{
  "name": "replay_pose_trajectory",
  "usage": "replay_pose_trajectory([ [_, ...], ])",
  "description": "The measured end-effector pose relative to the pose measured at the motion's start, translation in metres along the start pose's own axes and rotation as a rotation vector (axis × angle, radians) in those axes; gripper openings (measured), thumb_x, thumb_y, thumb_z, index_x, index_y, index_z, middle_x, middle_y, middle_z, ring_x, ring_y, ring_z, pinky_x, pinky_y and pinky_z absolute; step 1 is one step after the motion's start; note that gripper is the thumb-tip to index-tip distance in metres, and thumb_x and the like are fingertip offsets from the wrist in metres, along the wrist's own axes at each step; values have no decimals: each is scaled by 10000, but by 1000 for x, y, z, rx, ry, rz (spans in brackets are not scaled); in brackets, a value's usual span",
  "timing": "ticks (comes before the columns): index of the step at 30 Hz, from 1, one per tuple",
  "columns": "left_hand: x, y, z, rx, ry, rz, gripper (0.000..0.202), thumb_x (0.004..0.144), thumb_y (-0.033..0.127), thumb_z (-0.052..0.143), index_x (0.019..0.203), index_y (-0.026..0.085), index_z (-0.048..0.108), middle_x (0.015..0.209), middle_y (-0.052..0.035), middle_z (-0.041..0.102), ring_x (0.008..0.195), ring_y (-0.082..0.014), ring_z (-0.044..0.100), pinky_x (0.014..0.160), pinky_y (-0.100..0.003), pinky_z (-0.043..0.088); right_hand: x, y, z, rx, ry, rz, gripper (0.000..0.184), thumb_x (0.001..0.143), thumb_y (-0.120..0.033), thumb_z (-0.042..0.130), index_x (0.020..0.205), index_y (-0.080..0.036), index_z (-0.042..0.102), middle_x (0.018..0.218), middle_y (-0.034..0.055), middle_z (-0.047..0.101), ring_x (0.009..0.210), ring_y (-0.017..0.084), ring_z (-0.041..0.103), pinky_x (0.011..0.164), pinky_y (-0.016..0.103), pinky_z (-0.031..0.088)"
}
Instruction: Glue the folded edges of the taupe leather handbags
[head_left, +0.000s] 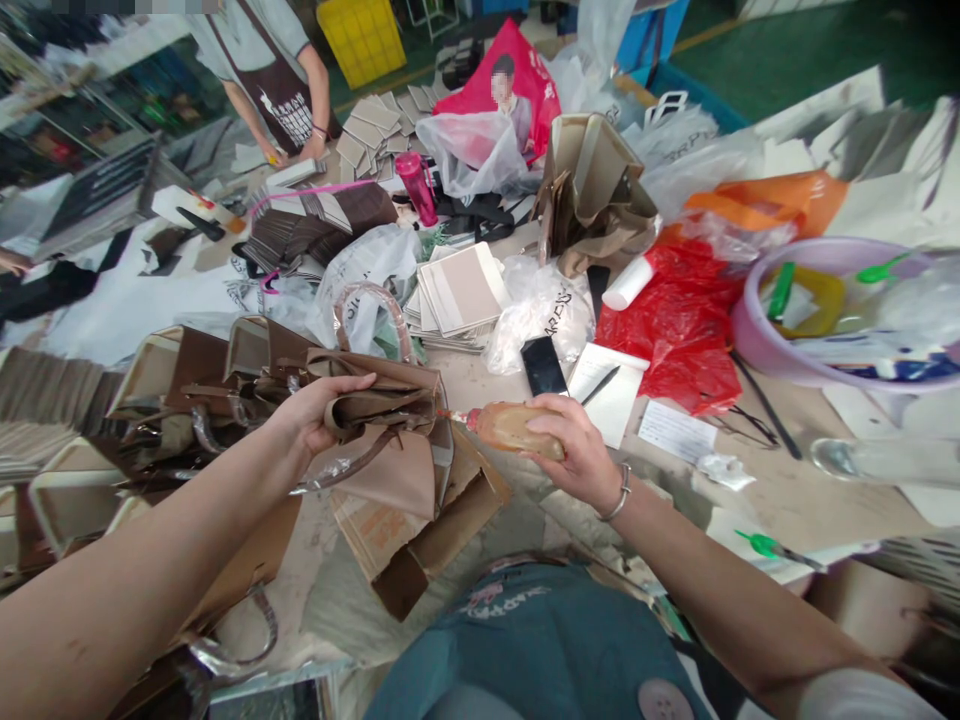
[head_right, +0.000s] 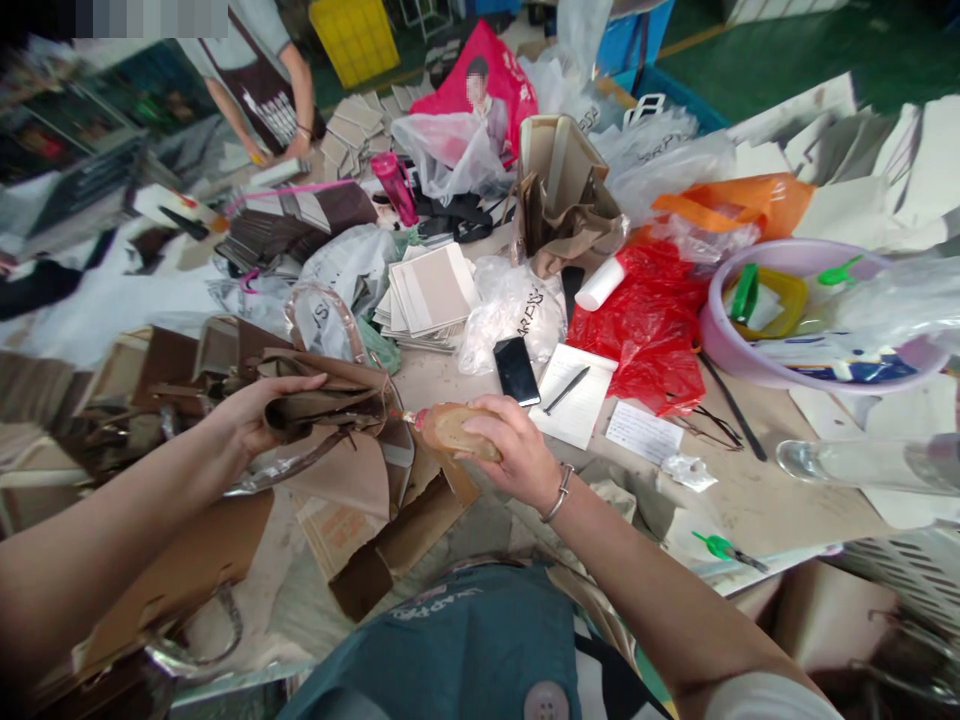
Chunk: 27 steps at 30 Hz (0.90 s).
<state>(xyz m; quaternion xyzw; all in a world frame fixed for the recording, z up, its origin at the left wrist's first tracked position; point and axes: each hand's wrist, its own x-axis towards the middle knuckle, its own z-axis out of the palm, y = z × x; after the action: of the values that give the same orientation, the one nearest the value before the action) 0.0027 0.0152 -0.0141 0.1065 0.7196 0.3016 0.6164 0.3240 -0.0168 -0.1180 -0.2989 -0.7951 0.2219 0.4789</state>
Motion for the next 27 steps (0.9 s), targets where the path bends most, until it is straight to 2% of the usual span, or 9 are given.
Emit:
replay_pose_trajectory([
  [4,-3,2,4,25,-37,-10,134,847,99,565,824,46,686,669,-126,745,513,-212,688,411,-256,561,5,4,5,-14,64,29,320,870,-310,646,1149,-253,499,1136,108,554,1052,257,575,861,448,535],
  [8,-4,3,9,27,0,-12,141,849,98,560,792,59,683,611,-104,730,439,-191,653,331,-225,506,17,6,4,-13,138,49,302,873,-308,638,1136,-259,497,1133,103,552,1055,263,571,874,474,521],
  [12,-3,3,12,12,3,-21,160,858,90,542,787,56,681,626,-115,734,478,-211,675,387,-255,551,20,8,5,26,192,79,306,860,-295,653,1124,-261,502,1123,97,556,1056,263,569,887,481,509],
  [16,-2,3,12,15,-5,-29,161,874,102,529,851,43,678,665,-117,745,499,-206,681,384,-247,548,12,15,8,54,157,105,300,856,-304,655,1113,-258,507,1109,96,567,1044,265,578,880,481,509],
  [22,5,2,7,48,30,-26,134,863,113,552,833,57,670,602,-87,725,420,-166,629,279,-196,435,-9,21,15,82,76,118,316,854,-275,654,1131,-258,503,1103,98,575,1025,257,581,847,460,522],
  [25,9,1,5,78,56,-18,111,853,122,573,833,66,667,608,-79,727,419,-159,623,302,-200,452,-21,21,20,76,37,142,311,854,-270,649,1131,-257,507,1097,97,582,1023,253,583,848,458,524],
  [27,10,1,5,80,33,-14,109,857,123,571,840,71,666,639,-84,738,450,-168,642,331,-210,478,-30,21,24,84,3,157,305,856,-269,643,1130,-251,512,1095,101,586,1023,252,585,849,458,526],
])
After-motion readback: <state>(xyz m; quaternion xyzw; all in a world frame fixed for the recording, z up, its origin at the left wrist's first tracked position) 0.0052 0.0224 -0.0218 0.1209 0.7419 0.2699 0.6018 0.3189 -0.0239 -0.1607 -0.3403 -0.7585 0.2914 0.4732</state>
